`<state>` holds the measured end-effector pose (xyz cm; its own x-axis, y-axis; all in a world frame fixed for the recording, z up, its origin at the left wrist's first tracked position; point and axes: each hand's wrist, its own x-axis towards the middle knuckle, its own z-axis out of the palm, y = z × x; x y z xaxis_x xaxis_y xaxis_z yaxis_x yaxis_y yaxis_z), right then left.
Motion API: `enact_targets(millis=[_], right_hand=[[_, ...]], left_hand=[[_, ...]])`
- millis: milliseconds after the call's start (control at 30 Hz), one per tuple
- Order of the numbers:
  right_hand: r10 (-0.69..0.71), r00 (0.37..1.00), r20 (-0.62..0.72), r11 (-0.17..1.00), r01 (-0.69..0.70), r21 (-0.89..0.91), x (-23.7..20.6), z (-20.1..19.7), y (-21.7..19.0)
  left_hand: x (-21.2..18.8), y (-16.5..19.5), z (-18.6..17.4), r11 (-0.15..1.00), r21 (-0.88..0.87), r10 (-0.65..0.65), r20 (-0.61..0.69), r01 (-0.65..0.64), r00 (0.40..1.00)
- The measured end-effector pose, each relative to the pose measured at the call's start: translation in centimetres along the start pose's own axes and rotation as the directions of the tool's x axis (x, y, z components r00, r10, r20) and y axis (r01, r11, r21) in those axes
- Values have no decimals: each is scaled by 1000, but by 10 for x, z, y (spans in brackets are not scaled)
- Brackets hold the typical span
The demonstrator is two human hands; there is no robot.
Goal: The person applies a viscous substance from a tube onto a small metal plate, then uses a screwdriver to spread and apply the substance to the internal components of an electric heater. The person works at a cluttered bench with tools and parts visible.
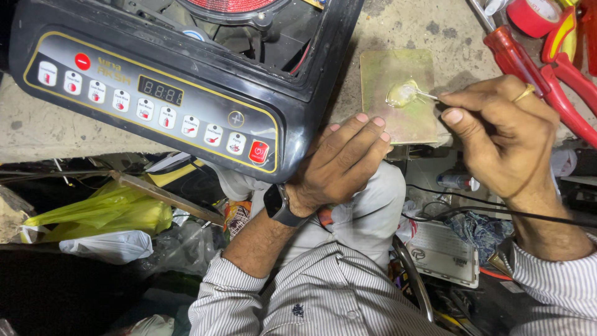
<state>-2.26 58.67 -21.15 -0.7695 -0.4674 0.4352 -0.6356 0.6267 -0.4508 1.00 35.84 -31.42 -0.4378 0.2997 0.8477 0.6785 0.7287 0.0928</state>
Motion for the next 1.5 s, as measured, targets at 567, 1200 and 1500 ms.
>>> enact_targets(millis=[567, 1200, 1500], right_hand=[[-75, 996, -37, 994, 72, -80, -20, -8, 31], [-100, 993, -65, 982, 88, -165, -46, -15, 47], [-78, 994, -77, 986, 66, -154, -48, -18, 43]], left_hand=[[9, 16, 32, 1000, -9, -23, -7, 23, 1000], [12, 34, 49, 1000, -28, -13, 12, 13, 1000], [11, 46, 54, 999, -28, -25, 6, 25, 1000]])
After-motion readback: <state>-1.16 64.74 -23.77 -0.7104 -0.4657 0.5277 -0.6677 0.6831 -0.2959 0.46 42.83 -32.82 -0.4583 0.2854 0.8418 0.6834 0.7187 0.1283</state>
